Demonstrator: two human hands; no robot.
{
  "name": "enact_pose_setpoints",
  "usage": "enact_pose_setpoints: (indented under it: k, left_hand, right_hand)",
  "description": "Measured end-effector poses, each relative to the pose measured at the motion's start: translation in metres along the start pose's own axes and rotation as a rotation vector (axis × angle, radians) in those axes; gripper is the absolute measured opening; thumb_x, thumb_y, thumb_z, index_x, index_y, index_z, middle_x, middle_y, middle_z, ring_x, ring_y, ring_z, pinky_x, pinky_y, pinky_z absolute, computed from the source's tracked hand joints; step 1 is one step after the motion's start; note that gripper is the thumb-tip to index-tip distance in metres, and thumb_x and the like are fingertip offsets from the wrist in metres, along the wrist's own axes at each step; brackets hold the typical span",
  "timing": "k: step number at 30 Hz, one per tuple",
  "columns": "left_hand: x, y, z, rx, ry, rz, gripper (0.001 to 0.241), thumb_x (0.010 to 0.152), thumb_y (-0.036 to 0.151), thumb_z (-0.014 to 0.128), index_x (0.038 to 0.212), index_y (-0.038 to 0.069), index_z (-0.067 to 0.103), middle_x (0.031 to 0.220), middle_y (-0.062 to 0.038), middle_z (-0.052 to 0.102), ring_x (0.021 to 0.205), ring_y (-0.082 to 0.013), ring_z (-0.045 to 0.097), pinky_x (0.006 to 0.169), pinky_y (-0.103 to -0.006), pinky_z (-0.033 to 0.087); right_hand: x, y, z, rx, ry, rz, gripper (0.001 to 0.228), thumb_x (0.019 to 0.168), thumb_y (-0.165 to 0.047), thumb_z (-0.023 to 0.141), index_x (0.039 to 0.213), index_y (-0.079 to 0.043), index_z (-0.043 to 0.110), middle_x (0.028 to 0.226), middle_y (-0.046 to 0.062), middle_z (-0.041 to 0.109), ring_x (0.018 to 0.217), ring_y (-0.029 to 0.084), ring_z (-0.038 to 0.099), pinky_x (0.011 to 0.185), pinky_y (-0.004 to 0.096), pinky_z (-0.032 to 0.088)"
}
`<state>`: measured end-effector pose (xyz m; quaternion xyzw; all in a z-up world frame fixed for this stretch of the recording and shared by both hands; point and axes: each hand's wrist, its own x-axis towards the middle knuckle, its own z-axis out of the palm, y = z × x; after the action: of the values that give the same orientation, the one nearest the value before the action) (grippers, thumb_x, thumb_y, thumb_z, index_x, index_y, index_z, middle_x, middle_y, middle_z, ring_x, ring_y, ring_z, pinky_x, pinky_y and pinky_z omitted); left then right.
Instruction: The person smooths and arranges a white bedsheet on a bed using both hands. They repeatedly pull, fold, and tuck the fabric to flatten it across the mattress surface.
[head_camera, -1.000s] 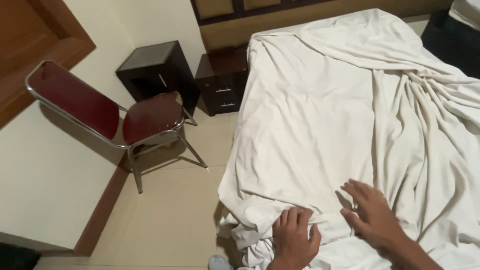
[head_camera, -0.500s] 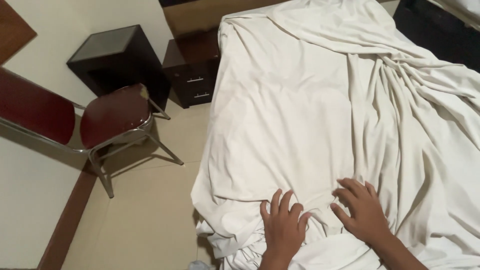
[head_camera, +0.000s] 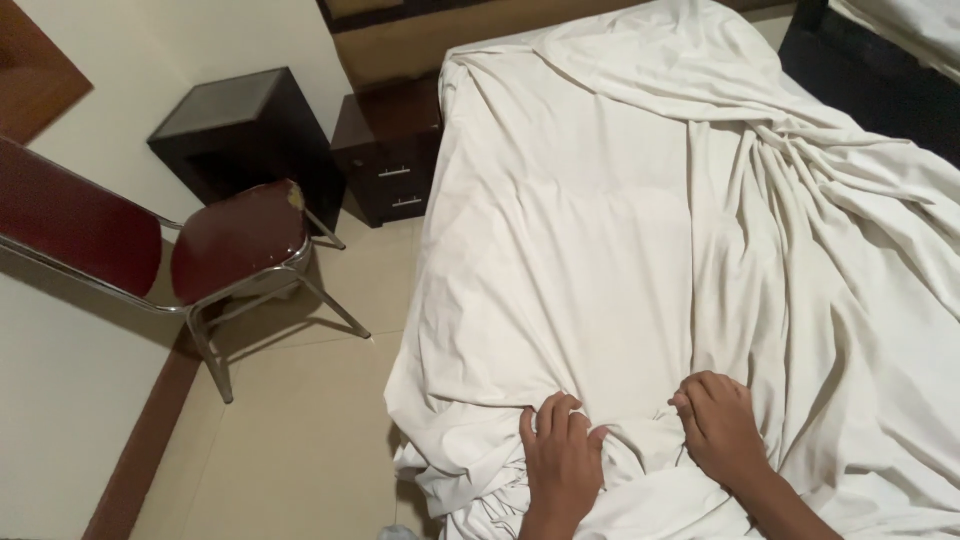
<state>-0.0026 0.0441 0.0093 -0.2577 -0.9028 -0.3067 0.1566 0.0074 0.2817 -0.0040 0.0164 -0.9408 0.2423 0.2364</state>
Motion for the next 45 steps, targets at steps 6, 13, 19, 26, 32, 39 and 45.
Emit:
enact_pose_setpoints:
  k: [6, 13, 19, 26, 32, 39, 45]
  left_hand:
    - [-0.008, 0.006, -0.001, -0.032, 0.047, -0.024, 0.022, 0.096, 0.021, 0.070, 0.097, 0.001, 0.061, 0.125, -0.017, 0.058, 0.132, -0.0356, 0.047, 0.110, -0.0635, 0.025]
    - [-0.024, 0.006, 0.003, -0.023, -0.041, -0.049, 0.023, 0.096, 0.021, 0.069, 0.106, 0.002, 0.060, 0.139, -0.020, 0.051, 0.143, -0.0395, 0.034, 0.113, -0.0669, 0.016]
    - [-0.028, 0.011, -0.004, -0.050, -0.132, -0.064, 0.032, 0.099, 0.025, 0.061, 0.124, 0.004, 0.061, 0.153, -0.023, 0.041, 0.150, -0.0439, 0.022, 0.114, -0.0692, 0.007]
    - [-0.028, 0.013, -0.018, -0.074, -0.163, -0.045, 0.044, 0.094, 0.027, 0.064, 0.132, 0.006, 0.060, 0.157, -0.024, 0.038, 0.149, -0.0467, 0.021, 0.115, -0.0689, 0.006]
    - [0.017, 0.042, -0.054, 0.001, -0.436, -0.277, 0.056, 0.089, 0.042, 0.063, 0.136, 0.013, 0.057, 0.151, -0.015, 0.044, 0.149, -0.0396, 0.025, 0.120, -0.0738, 0.004]
    - [0.046, 0.043, -0.042, -0.007, -0.330, -0.148, 0.073, 0.084, 0.048, 0.069, 0.145, 0.011, 0.051, 0.162, -0.021, 0.027, 0.151, -0.0455, 0.010, 0.108, -0.0809, 0.000]
    - [0.069, 0.048, 0.000, 0.020, -0.393, 0.001, 0.085, 0.080, 0.056, 0.070, 0.152, 0.018, 0.046, 0.166, -0.019, 0.022, 0.153, -0.0429, 0.006, 0.106, -0.0830, -0.002]
  right_hand:
    - [-0.005, 0.000, 0.001, 0.007, 0.044, -0.027, 0.017, 0.096, -0.017, 0.055, 0.086, -0.009, 0.065, 0.091, 0.005, 0.061, 0.098, 0.027, 0.059, 0.096, 0.043, 0.040]
    - [-0.010, -0.011, -0.002, -0.030, 0.054, 0.006, 0.014, 0.092, -0.019, 0.059, 0.088, -0.006, 0.065, 0.092, 0.007, 0.061, 0.096, 0.030, 0.059, 0.094, 0.045, 0.043]
    - [-0.012, -0.027, -0.015, -0.006, 0.031, 0.031, 0.020, 0.086, -0.020, 0.063, 0.101, -0.009, 0.069, 0.111, 0.007, 0.065, 0.110, 0.030, 0.059, 0.100, 0.045, 0.043]
    - [-0.013, -0.034, -0.027, 0.008, -0.034, 0.005, 0.033, 0.088, -0.021, 0.061, 0.118, -0.010, 0.067, 0.135, 0.010, 0.059, 0.126, 0.033, 0.054, 0.107, 0.048, 0.039]
    - [-0.013, 0.002, -0.039, -0.057, 0.022, -0.037, 0.050, 0.088, -0.029, 0.062, 0.132, -0.007, 0.058, 0.150, 0.021, 0.047, 0.138, 0.042, 0.042, 0.115, 0.052, 0.032]
    - [-0.006, 0.032, -0.034, -0.312, -0.121, 0.111, 0.069, 0.088, -0.049, 0.058, 0.149, -0.018, 0.046, 0.158, 0.025, 0.035, 0.147, 0.044, 0.025, 0.114, 0.066, 0.015]
    - [-0.007, 0.020, -0.029, -0.386, -0.081, 0.128, 0.070, 0.089, -0.053, 0.055, 0.152, -0.024, 0.045, 0.159, 0.023, 0.035, 0.148, 0.044, 0.026, 0.115, 0.067, 0.015]
